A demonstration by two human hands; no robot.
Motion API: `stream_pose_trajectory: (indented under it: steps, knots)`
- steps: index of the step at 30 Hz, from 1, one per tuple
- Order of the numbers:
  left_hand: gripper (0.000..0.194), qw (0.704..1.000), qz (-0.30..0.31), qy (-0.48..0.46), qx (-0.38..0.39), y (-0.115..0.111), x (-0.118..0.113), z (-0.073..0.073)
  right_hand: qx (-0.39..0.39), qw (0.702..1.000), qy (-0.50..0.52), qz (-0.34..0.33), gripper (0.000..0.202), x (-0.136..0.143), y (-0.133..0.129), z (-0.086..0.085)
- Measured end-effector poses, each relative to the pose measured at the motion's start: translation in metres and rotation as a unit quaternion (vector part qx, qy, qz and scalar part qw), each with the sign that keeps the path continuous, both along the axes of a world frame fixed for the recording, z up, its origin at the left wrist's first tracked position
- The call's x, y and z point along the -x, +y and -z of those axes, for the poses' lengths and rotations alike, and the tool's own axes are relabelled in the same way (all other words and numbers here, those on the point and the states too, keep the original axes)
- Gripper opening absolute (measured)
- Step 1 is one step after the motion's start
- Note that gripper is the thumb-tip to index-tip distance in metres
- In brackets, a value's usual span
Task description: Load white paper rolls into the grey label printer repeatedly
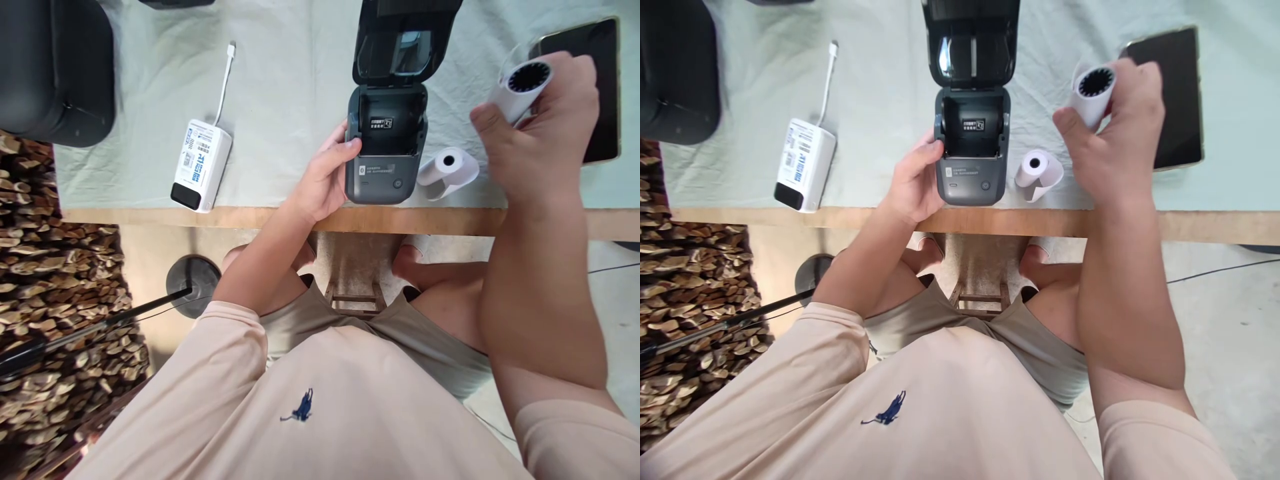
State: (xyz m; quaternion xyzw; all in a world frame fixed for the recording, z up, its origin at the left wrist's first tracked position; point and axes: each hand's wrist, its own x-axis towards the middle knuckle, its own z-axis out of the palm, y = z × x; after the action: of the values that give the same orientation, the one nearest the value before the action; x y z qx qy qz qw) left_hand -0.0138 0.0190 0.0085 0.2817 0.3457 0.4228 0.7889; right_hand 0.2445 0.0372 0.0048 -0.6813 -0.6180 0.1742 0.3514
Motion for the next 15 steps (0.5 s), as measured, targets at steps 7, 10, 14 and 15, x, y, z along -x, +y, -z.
stream_pose_trajectory:
  steps: [7,10,14,15]
  knots:
    - [0.022,1.0,0.005,0.001,-0.014,0.0,0.0,0.002,0.017,0.998,-0.034,0.051,0.05,0.012,-0.005,-0.007]
    - [0.023,1.0,0.005,-0.007,-0.013,0.0,0.0,0.003,0.027,0.997,-0.048,0.054,0.043,0.01,-0.003,-0.001]
    - [0.028,1.0,-0.01,-0.001,0.012,0.001,-0.001,0.003,0.052,0.996,-0.062,0.037,0.042,0.002,0.002,0.008]
    - [0.027,1.0,-0.01,0.003,0.013,0.001,-0.001,0.003,0.054,0.996,-0.061,0.032,0.047,0.0,0.002,0.009]
